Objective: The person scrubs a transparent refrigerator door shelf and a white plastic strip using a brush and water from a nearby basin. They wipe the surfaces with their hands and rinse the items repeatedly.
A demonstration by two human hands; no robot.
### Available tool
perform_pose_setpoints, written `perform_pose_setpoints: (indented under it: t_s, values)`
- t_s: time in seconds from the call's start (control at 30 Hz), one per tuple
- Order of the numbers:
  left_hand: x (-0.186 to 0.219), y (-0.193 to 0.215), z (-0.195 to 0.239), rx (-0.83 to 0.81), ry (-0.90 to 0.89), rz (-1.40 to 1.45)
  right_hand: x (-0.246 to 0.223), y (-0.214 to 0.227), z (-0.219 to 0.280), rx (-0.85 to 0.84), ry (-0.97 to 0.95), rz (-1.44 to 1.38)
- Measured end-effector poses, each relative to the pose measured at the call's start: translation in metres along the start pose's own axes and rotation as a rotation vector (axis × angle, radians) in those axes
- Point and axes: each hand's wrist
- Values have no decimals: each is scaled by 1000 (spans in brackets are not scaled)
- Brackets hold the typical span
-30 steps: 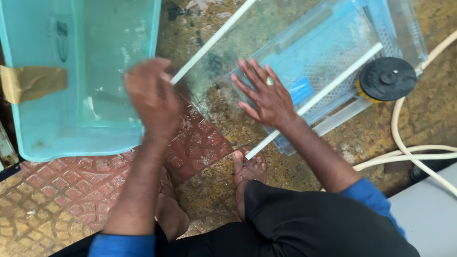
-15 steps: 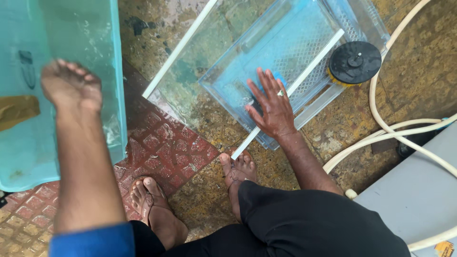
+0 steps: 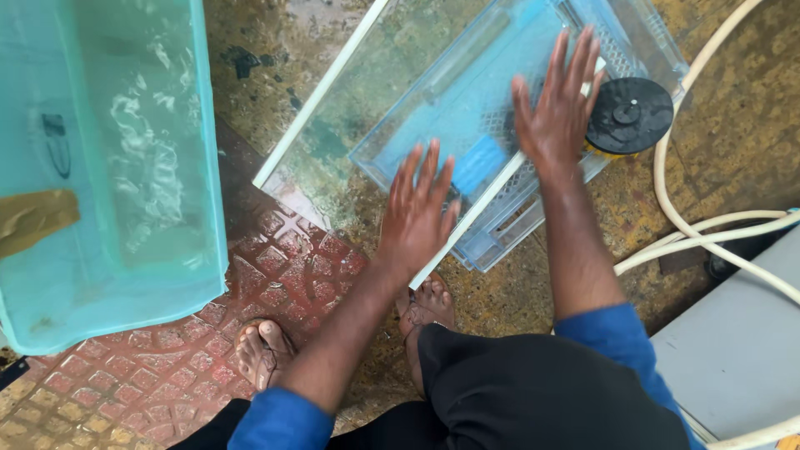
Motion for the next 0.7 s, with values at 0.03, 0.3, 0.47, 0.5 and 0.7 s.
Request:
perform_pose_setpoints:
  t_s: [0.03, 0.3, 0.47, 0.5, 0.7]
  values:
    - [2, -4, 12, -62, 12, -118, -10, 6, -16, 43, 40, -14]
    - [-24, -11, 80, -441, 53, -369, -182, 22, -52, -302, 203, -86]
    - [-79, 68, 85, -66, 363, -239, -163, -20, 61, -190, 760, 168]
    - [-87, 75, 79, -127, 402, -242, -145, -27, 79, -239, 778, 163]
    - [-121, 96, 24, 290, 466, -266, -17, -17, 43, -90, 392, 142]
Point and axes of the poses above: each hand's wrist, its own z-axis away from the middle knuckle, its own y-axis out of the back of the hand, x = y × z, and after that the axes turned 13 degrees about -x, right-handed
